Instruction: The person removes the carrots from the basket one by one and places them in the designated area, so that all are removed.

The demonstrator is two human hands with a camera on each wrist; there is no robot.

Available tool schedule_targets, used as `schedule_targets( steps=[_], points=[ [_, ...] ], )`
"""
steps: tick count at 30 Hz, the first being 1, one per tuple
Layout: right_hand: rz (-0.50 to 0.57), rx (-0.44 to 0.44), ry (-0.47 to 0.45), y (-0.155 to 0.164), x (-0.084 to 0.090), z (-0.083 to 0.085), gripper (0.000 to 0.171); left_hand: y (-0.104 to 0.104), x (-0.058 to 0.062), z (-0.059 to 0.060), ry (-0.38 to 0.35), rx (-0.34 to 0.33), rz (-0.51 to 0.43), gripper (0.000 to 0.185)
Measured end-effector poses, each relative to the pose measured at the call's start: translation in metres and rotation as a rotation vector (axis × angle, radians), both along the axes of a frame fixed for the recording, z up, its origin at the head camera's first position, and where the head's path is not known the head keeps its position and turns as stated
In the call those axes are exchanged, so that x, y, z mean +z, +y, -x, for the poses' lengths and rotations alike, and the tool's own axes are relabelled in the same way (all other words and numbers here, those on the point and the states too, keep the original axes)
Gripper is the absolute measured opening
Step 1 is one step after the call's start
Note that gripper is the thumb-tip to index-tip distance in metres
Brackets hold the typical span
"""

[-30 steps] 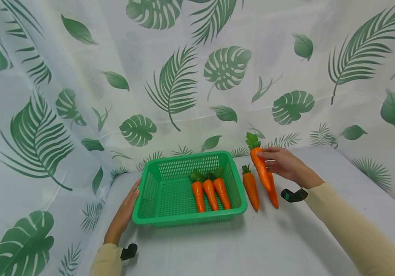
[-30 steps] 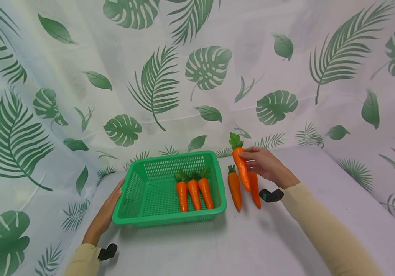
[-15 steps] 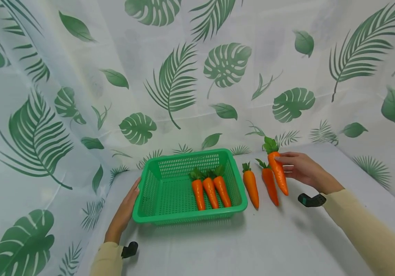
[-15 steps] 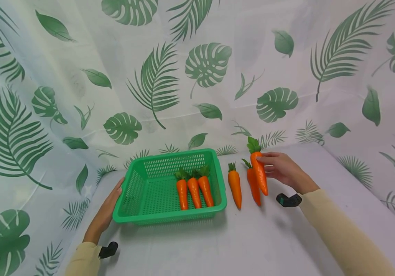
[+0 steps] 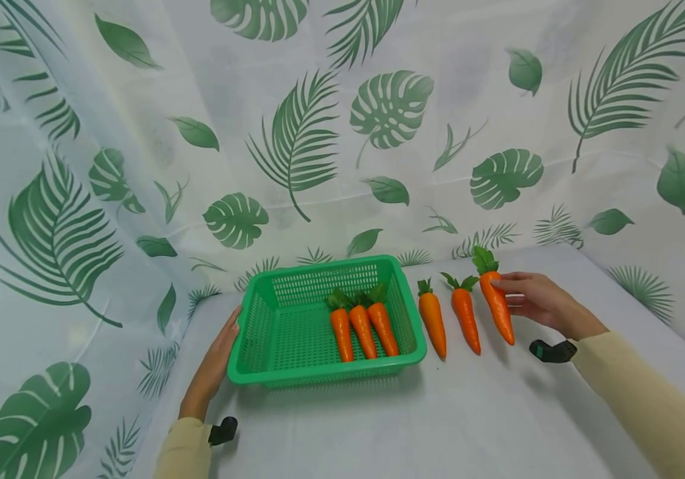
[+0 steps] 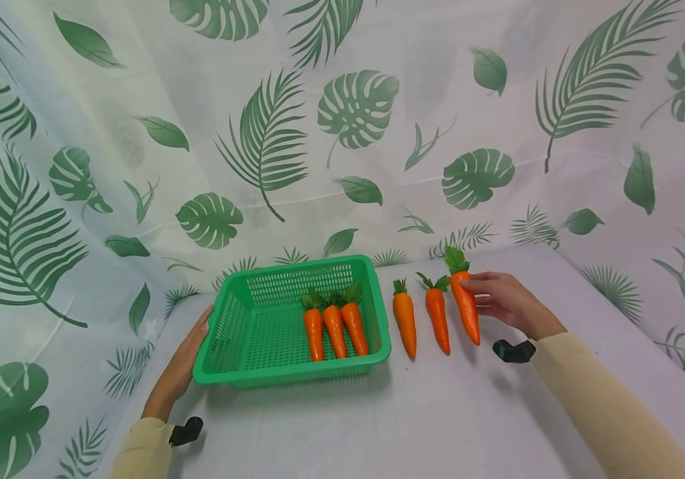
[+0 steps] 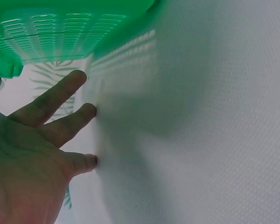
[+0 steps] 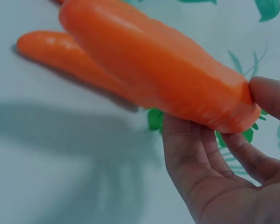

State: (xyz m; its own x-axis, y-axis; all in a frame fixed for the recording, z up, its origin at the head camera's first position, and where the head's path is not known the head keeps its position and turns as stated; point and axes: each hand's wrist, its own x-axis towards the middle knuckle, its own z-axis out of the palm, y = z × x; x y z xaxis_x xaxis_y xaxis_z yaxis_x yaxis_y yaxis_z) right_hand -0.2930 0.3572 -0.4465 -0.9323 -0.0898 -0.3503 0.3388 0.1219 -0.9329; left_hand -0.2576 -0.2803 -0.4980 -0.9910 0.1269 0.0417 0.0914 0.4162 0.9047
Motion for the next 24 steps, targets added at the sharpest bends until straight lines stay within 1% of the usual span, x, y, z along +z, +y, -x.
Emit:
schedule_targets(
  steps=[3, 7, 12, 16, 24],
  points=[
    [-0.009, -0.006, -0.028, 0.002, -0.007, 0.002, 0.083, -0.001, 0.0, 0.0, -0.003, 0.003, 0.002, 0.061],
    [-0.038, 0.002, -0.041, 0.005, -0.017, 0.003, 0.082, -0.001, -0.001, 0.002, -0.007, 0.009, -0.002, 0.061],
    [-0.099, 0.003, -0.06, 0.008, -0.028, 0.007, 0.084, 0.0, -0.002, 0.001, -0.005, 0.008, -0.013, 0.061],
    [-0.154, 0.014, -0.046, 0.008, -0.035, 0.009, 0.083, 0.001, -0.003, 0.001, -0.007, 0.006, -0.021, 0.062],
    [-0.201, 0.049, -0.007, 0.002, -0.041, 0.013, 0.083, -0.001, -0.002, 0.002, -0.006, 0.012, -0.008, 0.062]
  ],
)
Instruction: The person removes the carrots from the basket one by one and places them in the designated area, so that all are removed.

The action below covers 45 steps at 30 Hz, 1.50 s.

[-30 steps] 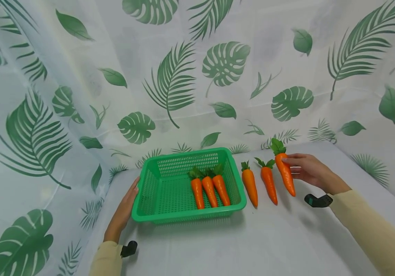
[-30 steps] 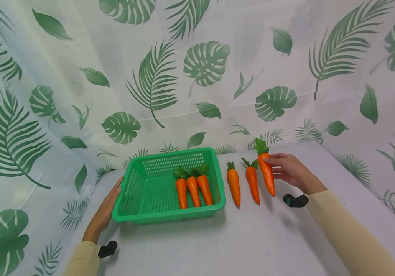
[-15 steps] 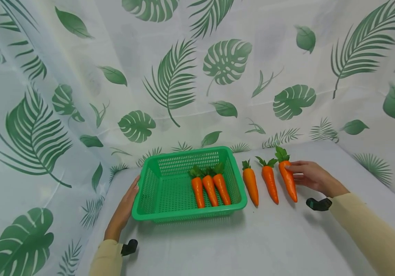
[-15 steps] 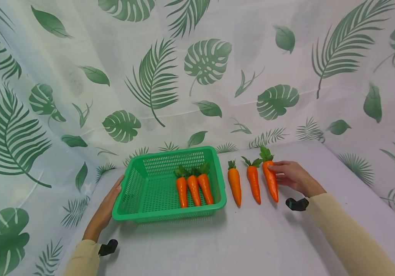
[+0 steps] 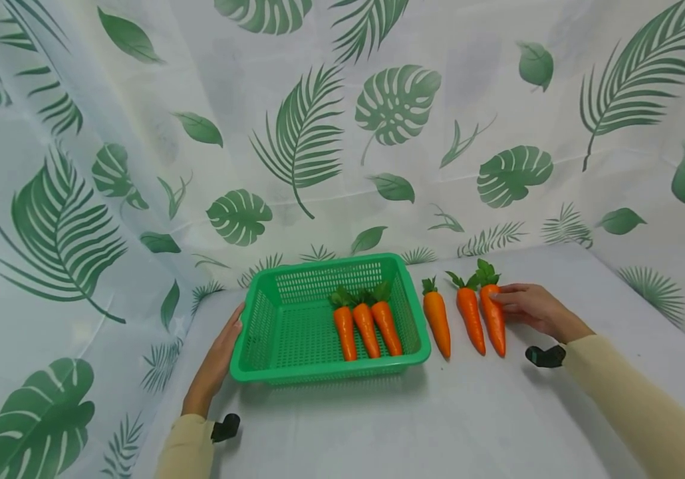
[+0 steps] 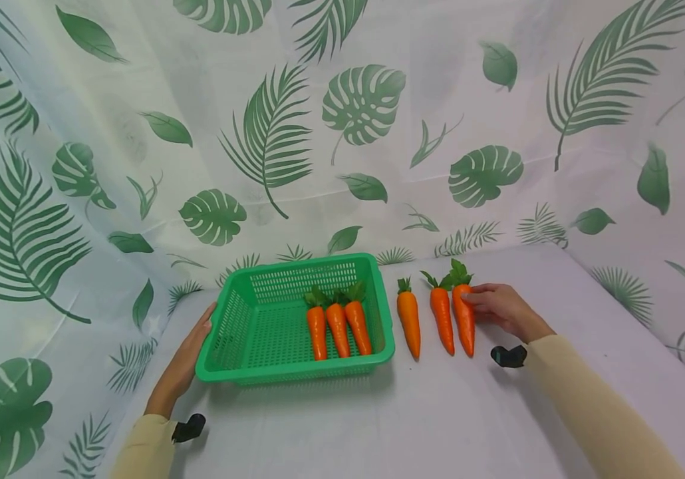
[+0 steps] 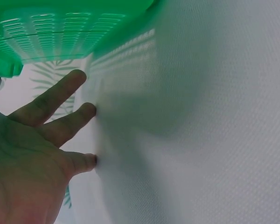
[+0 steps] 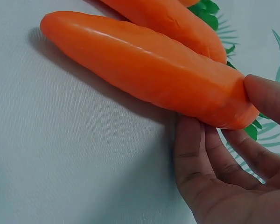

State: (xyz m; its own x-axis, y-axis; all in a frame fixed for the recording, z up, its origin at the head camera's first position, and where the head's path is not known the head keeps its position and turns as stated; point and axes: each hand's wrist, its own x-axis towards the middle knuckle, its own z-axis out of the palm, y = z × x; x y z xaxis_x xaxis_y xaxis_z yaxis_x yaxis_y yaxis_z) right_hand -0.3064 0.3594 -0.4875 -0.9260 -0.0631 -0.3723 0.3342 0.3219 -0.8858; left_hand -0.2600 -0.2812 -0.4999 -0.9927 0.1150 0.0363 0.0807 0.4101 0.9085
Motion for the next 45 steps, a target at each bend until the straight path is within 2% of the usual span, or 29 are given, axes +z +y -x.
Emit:
schedule_targets(
  steps=[7, 19, 27, 37, 45],
  points=[
    [-0.036, -0.002, 0.033, 0.0, 0.003, 0.0, 0.081, 0.006, 0.003, 0.004, 0.0, -0.014, 0.007, 0.063],
    [-0.07, -0.055, 0.083, -0.017, -0.001, -0.007, 0.074, -0.002, 0.003, -0.006, -0.013, -0.005, 0.038, 0.063],
    [-0.089, -0.096, 0.113, -0.017, -0.005, -0.009, 0.071, -0.001, 0.004, -0.004, -0.009, -0.034, 0.004, 0.064],
    [-0.11, -0.138, 0.12, -0.027, -0.014, -0.017, 0.066, -0.009, 0.0, -0.007, -0.068, -0.05, 0.001, 0.068],
    [-0.144, -0.191, 0.147, -0.027, -0.01, -0.016, 0.063, -0.008, 0.004, -0.002, -0.026, -0.074, 0.02, 0.067]
  ],
)
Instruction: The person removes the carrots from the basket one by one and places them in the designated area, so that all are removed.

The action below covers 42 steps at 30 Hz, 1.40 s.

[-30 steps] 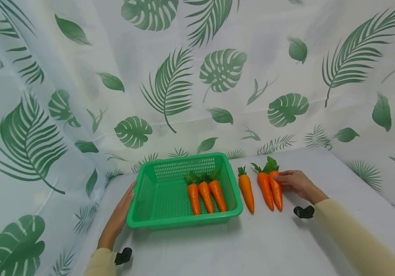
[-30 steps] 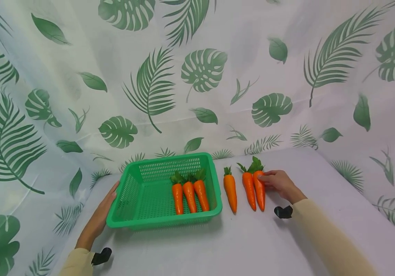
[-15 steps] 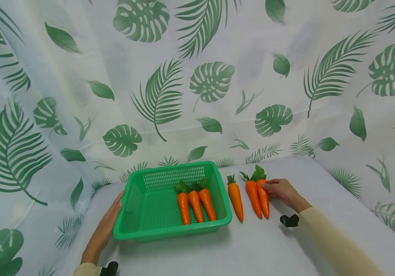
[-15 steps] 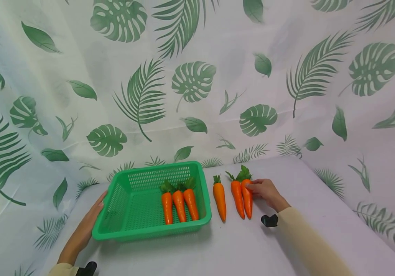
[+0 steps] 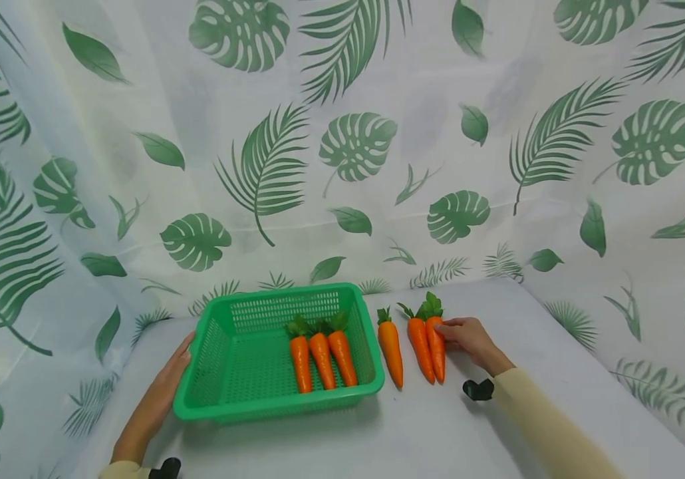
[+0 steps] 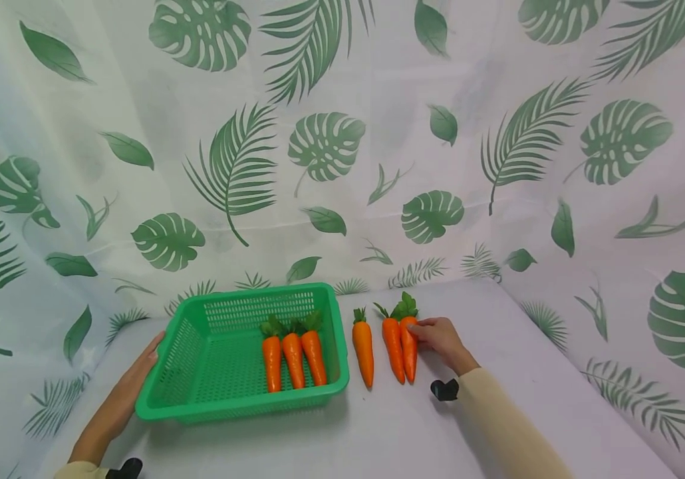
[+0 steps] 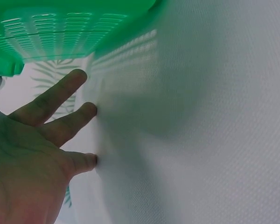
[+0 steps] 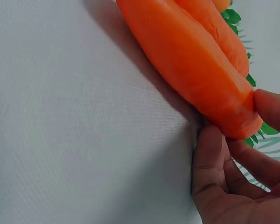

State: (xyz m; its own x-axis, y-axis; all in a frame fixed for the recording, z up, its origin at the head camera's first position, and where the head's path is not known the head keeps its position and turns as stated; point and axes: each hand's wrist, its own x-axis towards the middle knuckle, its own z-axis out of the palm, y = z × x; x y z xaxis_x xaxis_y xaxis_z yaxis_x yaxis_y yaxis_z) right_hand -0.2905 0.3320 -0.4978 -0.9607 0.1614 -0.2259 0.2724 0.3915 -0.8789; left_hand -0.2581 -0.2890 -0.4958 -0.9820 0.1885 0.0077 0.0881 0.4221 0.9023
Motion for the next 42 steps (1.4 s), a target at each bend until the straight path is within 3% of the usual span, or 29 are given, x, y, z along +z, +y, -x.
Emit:
schedule_targets(
  steps=[4, 10, 18, 29, 42],
  points=[
    [0.011, -0.021, 0.011, -0.0047, -0.0005, 0.0011, 0.06, -0.004, 0.0033, 0.0024, -0.004, 0.003, 0.018, 0.068],
    [0.014, -0.046, 0.006, -0.0064, -0.0009, -0.0011, 0.055, -0.0045, 0.0005, 0.0063, -0.067, 0.018, 0.033, 0.071],
    [0.002, -0.062, 0.016, -0.0041, 0.0007, -0.0001, 0.054, -0.0022, 0.0021, 0.0046, -0.027, -0.006, 0.02, 0.071],
    [0.011, -0.06, 0.041, -0.0043, 0.0042, -0.0066, 0.059, -0.0014, 0.0011, 0.0039, -0.027, -0.002, 0.024, 0.069],
    [0.026, -0.132, 0.018, 0.0004, 0.0054, -0.0066, 0.06, -0.0001, 0.001, 0.0059, -0.053, 0.006, 0.027, 0.071]
  ],
)
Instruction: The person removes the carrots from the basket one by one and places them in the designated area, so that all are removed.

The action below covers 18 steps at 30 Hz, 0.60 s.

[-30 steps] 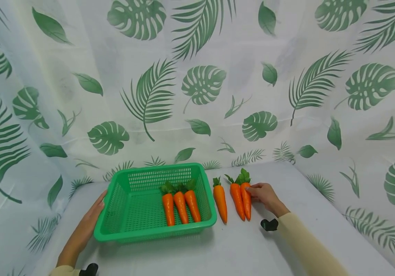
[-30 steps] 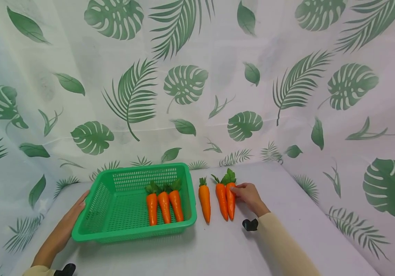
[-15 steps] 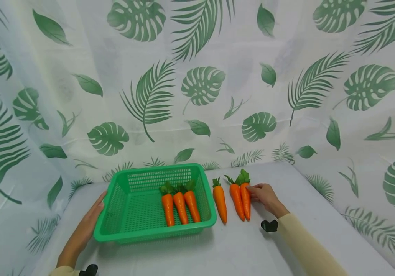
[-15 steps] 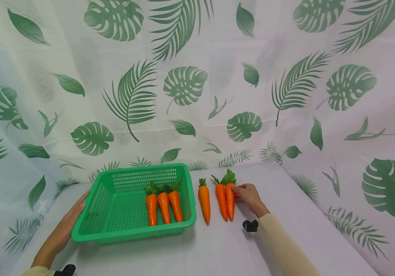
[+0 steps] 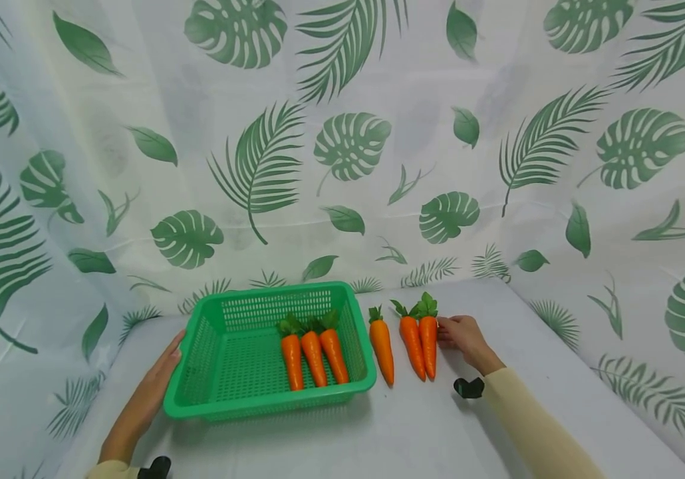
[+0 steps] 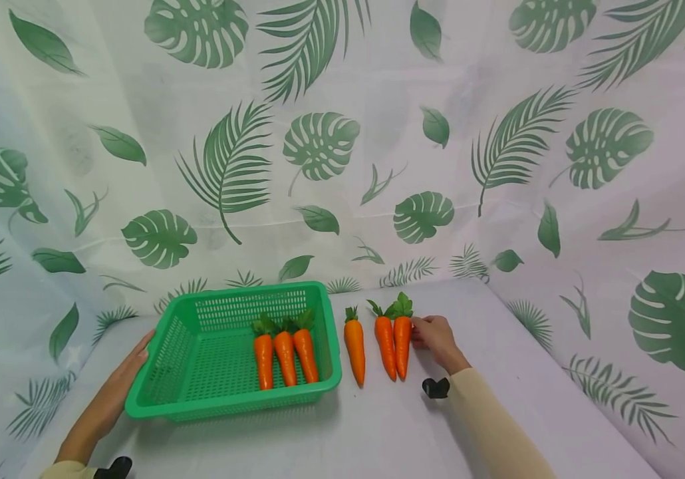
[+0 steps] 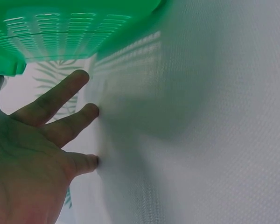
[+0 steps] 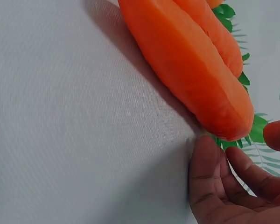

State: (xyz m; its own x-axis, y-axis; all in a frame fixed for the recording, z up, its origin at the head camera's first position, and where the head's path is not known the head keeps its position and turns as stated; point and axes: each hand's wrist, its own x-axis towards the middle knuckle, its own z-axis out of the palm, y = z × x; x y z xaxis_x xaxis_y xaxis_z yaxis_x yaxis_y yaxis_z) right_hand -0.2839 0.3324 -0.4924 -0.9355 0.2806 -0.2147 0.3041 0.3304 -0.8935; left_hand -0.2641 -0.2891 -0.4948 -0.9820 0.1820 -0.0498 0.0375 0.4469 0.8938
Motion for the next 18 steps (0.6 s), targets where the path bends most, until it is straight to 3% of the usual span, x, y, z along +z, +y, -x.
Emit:
schedule_targets(
  steps=[4, 11, 18],
  points=[
    [-0.001, 0.009, 0.002, 0.001, 0.001, 0.0, 0.057, 0.0, 0.001, 0.0, 0.011, -0.002, -0.013, 0.071],
    [-0.047, 0.108, -0.001, -0.003, -0.001, -0.002, 0.047, 0.002, 0.001, 0.0, 0.017, 0.005, -0.023, 0.07],
    [-0.024, 0.138, 0.002, -0.011, -0.001, 0.0, 0.045, 0.002, 0.002, -0.004, 0.02, 0.01, -0.019, 0.07]
  ],
)
